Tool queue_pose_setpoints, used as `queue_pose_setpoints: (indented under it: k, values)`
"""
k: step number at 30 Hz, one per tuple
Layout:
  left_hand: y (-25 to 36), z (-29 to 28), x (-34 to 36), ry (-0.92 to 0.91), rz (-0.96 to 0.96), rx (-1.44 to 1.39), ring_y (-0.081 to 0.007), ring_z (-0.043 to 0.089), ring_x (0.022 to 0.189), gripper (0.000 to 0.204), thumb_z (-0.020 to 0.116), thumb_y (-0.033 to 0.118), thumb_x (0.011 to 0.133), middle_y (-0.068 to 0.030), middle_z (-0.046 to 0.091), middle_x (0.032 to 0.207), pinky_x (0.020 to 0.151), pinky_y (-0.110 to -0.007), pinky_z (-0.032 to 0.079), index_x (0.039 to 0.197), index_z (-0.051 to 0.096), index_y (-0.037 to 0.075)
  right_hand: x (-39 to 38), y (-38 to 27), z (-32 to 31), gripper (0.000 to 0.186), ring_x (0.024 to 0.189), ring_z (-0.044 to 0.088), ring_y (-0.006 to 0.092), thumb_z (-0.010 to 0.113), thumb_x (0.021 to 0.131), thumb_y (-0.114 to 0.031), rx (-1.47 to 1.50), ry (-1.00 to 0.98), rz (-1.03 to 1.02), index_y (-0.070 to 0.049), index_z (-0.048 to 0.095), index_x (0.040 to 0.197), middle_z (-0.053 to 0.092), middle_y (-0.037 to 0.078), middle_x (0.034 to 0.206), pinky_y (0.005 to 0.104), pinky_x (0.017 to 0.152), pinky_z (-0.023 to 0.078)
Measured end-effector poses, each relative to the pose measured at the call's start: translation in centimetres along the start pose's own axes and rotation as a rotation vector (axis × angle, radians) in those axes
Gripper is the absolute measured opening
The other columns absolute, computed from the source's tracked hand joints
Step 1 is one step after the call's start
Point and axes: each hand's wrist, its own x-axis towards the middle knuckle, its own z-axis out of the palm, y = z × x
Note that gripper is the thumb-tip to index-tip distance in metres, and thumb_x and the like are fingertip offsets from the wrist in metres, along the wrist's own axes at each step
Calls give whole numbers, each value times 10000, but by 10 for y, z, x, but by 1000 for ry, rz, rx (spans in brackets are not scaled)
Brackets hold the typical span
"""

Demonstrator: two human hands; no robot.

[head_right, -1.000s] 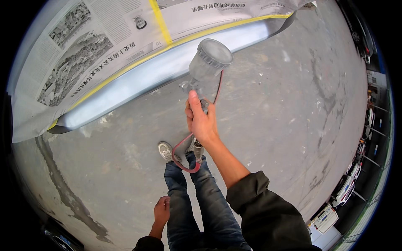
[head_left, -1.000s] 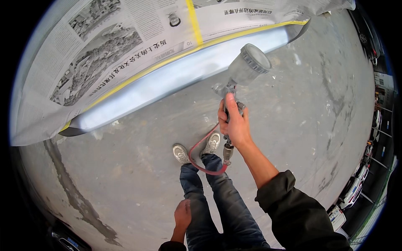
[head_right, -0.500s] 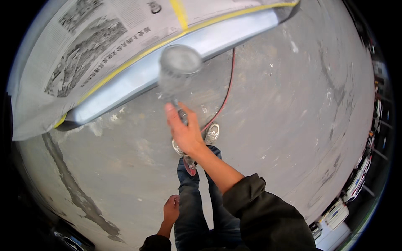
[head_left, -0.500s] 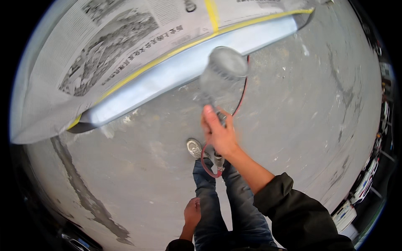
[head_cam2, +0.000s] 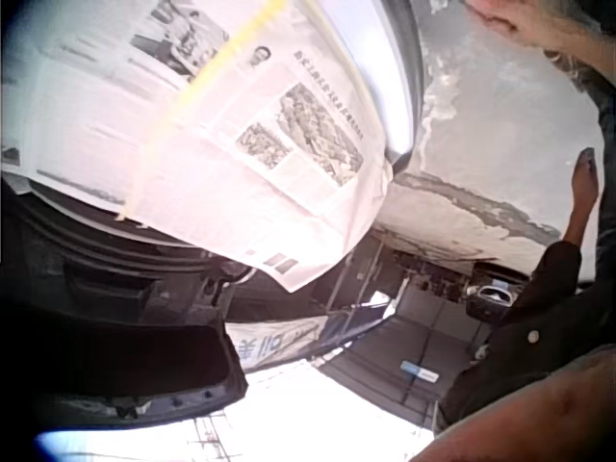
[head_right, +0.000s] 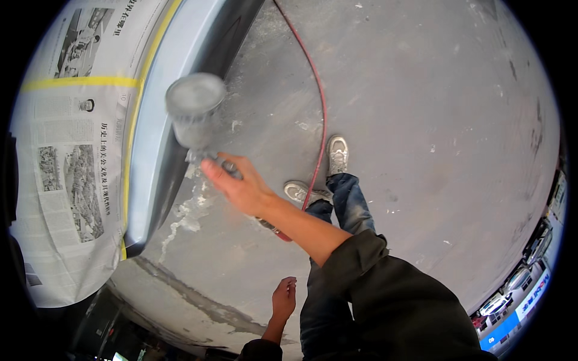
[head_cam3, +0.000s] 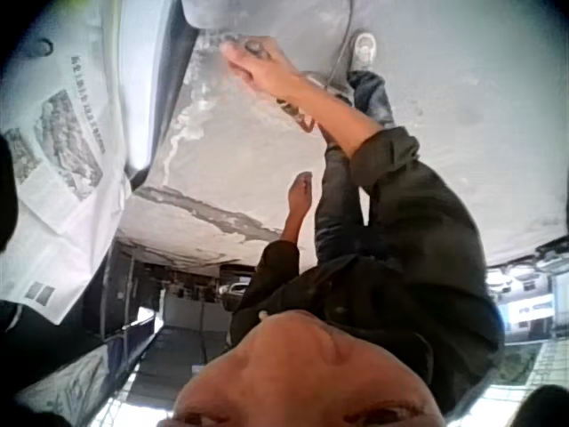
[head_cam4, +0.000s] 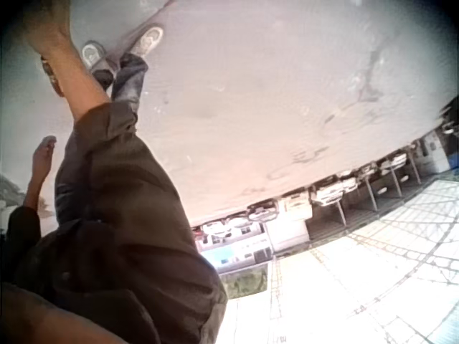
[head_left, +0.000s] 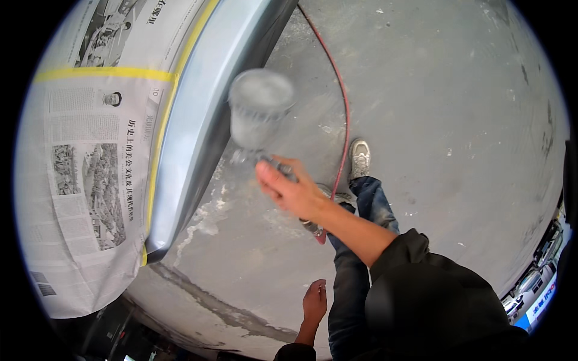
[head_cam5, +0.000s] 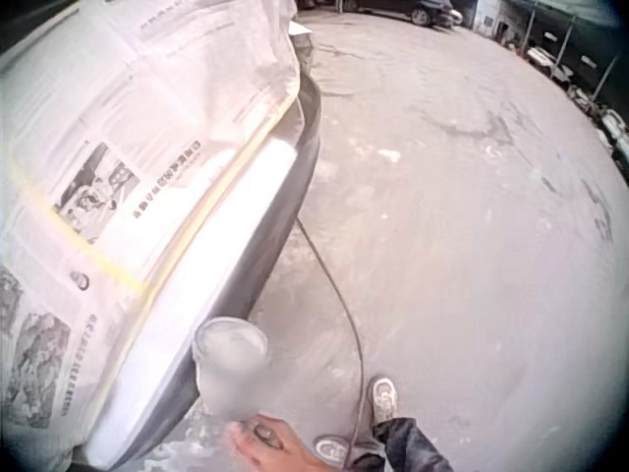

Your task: The person uses a spray gun to apply paint to a car bumper that is masked with newspaper and tape. They move the spray gun in steady passes across the surface to cover it evenly.

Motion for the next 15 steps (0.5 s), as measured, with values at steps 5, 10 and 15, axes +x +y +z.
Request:
queue_pose_setpoints:
  k: [5, 10, 15]
  values:
    - [31, -8, 13, -22, -4, 28, -348, 639, 969, 202, 502, 126, 967, -156, 659, 1076, 828, -415, 514, 1139, 589, 63, 13, -60, -30, 500, 485, 357, 67, 546, 923, -581, 58, 20, -77, -92, 508, 825, 419, -35, 632, 244, 459, 290]
    - [67, 5, 26, -16, 70, 20, -311, 669, 962, 199, 505, 82, 967, -160, 670, 1060, 821, -367, 537, 1147, 577, 37, 26, -97, -55, 502, 453, 332, 59, 526, 936, -570, 4, 63, -130, -77, 513, 840, 431, -33, 628, 245, 426, 259]
    - [95, 14, 32, -25, 68, -36, -300, 672, 957, 203, 502, 79, 968, -153, 671, 1062, 807, -359, 539, 1157, 565, 40, 37, -118, -70, 476, 413, 318, 56, 516, 948, -546, 56, 156, -194, -78, 534, 866, 447, -28, 616, 244, 394, 226]
